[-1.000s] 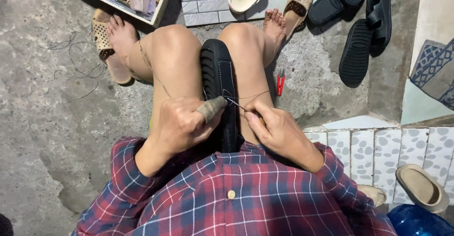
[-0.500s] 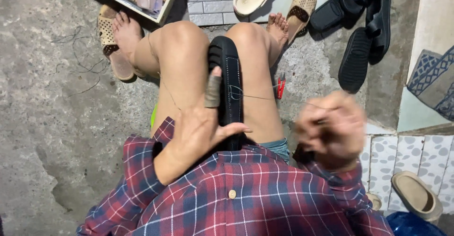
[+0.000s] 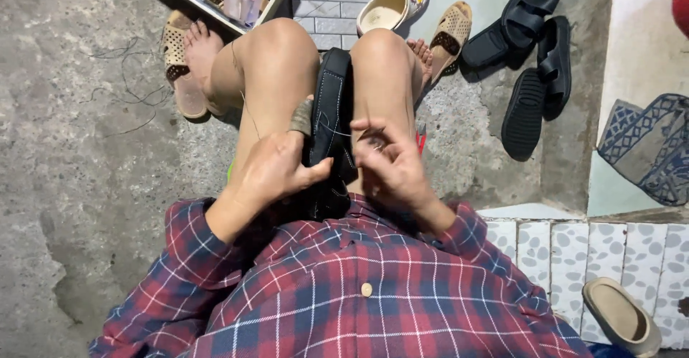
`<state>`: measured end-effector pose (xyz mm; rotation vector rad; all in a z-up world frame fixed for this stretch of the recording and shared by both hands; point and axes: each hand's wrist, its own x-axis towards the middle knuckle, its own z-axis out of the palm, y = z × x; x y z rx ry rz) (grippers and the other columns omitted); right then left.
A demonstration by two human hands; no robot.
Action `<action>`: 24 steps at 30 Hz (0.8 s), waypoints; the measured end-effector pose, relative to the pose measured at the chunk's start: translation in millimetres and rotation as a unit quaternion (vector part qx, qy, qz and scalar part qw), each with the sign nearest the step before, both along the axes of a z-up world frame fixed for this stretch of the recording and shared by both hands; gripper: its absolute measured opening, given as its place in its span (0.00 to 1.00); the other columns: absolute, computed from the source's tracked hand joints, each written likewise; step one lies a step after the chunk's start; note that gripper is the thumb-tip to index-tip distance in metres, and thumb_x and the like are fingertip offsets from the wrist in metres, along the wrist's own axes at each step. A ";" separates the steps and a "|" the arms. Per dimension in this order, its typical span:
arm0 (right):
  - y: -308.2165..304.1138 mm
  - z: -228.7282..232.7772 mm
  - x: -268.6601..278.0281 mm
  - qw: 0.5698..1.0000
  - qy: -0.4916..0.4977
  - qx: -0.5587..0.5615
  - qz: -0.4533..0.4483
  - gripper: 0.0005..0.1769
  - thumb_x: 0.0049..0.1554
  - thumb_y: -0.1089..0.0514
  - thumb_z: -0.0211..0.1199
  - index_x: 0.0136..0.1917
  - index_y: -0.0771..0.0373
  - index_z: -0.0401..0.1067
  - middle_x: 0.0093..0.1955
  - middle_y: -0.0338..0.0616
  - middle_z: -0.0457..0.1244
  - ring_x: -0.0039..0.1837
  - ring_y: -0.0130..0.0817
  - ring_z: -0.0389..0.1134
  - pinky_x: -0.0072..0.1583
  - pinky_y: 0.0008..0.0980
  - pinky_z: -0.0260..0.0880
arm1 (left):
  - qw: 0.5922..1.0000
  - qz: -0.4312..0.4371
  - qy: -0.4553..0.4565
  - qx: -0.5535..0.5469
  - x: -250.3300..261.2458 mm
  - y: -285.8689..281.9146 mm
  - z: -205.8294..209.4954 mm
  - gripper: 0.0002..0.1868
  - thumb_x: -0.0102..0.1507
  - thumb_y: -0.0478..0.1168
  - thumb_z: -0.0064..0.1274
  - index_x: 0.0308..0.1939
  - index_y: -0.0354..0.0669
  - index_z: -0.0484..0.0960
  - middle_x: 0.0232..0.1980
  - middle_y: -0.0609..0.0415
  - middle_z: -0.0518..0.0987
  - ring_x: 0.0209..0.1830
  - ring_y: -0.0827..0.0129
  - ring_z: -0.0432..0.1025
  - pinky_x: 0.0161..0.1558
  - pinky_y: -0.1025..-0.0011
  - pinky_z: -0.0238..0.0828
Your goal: Hand-sewing the sole of a black sandal using an awl and thread while sitting on the floor.
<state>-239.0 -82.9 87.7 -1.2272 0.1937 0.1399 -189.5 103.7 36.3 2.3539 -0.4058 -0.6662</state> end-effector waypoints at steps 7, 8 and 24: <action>10.0 -18.3 -14.4 0.999 0.000 -0.037 0.000 0.19 0.54 0.68 0.61 0.59 0.71 0.64 0.35 0.51 0.64 0.20 0.25 0.60 0.20 0.22 0.60 | 0.995 0.054 -0.071 -0.051 -38.2 -15.9 0.2 0.30 0.54 0.62 0.53 0.24 0.33 0.73 0.24 0.33 0.75 0.28 0.39 0.75 0.27 0.47 0.72; 9.5 -16.4 -14.9 0.999 -0.003 -0.051 -0.011 0.17 0.54 0.68 0.60 0.57 0.71 0.65 0.35 0.50 0.65 0.20 0.26 0.61 0.20 0.23 0.62 | 0.993 0.063 -0.077 -0.064 -45.9 -18.3 -11.3 0.30 0.55 0.61 0.52 0.24 0.33 0.72 0.24 0.34 0.75 0.27 0.39 0.75 0.26 0.47 0.71; 1.3 -2.3 6.0 0.945 -0.073 -0.310 -0.070 0.07 0.52 0.63 0.69 0.45 0.63 0.77 0.28 0.43 0.67 0.32 0.19 0.64 0.35 0.19 0.68 | 0.995 0.059 -0.008 -0.079 -22.7 -4.7 36.6 0.34 0.55 0.60 0.55 0.25 0.24 0.73 0.27 0.23 0.75 0.31 0.31 0.74 0.33 0.42 0.70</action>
